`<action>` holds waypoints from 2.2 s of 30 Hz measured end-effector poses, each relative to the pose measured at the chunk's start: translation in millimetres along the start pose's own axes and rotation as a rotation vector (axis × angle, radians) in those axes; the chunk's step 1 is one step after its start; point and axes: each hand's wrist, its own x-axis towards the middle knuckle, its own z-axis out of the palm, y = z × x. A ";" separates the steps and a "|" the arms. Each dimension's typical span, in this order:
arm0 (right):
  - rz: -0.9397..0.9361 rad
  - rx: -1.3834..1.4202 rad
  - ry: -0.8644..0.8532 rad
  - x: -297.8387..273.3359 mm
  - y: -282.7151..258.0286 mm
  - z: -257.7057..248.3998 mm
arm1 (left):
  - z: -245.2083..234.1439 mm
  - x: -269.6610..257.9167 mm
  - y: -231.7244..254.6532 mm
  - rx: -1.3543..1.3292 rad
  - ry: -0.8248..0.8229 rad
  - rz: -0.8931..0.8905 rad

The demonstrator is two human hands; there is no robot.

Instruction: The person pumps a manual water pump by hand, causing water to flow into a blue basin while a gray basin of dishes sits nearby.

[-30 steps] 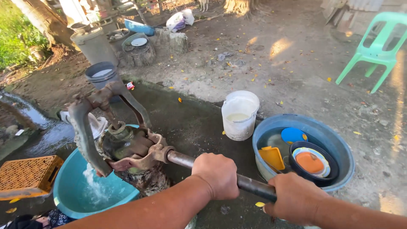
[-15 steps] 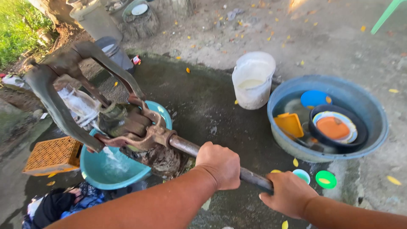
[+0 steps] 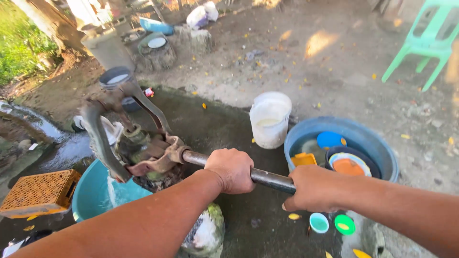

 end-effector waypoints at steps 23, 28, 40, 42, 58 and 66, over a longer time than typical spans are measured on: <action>0.015 0.151 0.049 69.5 53.5 152.8 | 71.0 -6.5 15.1 0.125 -0.240 0.083; 0.063 0.229 0.053 103.9 52.7 176.6 | 85.1 3.5 2.9 0.178 -0.227 0.042; 0.017 -0.121 0.033 -0.3 9.4 1.0 | -0.6 1.0 9.1 -0.055 -0.032 -0.003; 0.076 -0.092 0.038 6.1 18.2 14.8 | 5.3 2.5 18.0 -0.049 -0.075 -0.002; 0.067 0.095 -0.021 58.7 51.5 135.4 | 64.2 -8.2 17.8 0.105 -0.243 0.089; 0.051 0.250 0.002 122.5 58.8 182.0 | 78.9 3.0 2.8 0.204 -0.227 0.014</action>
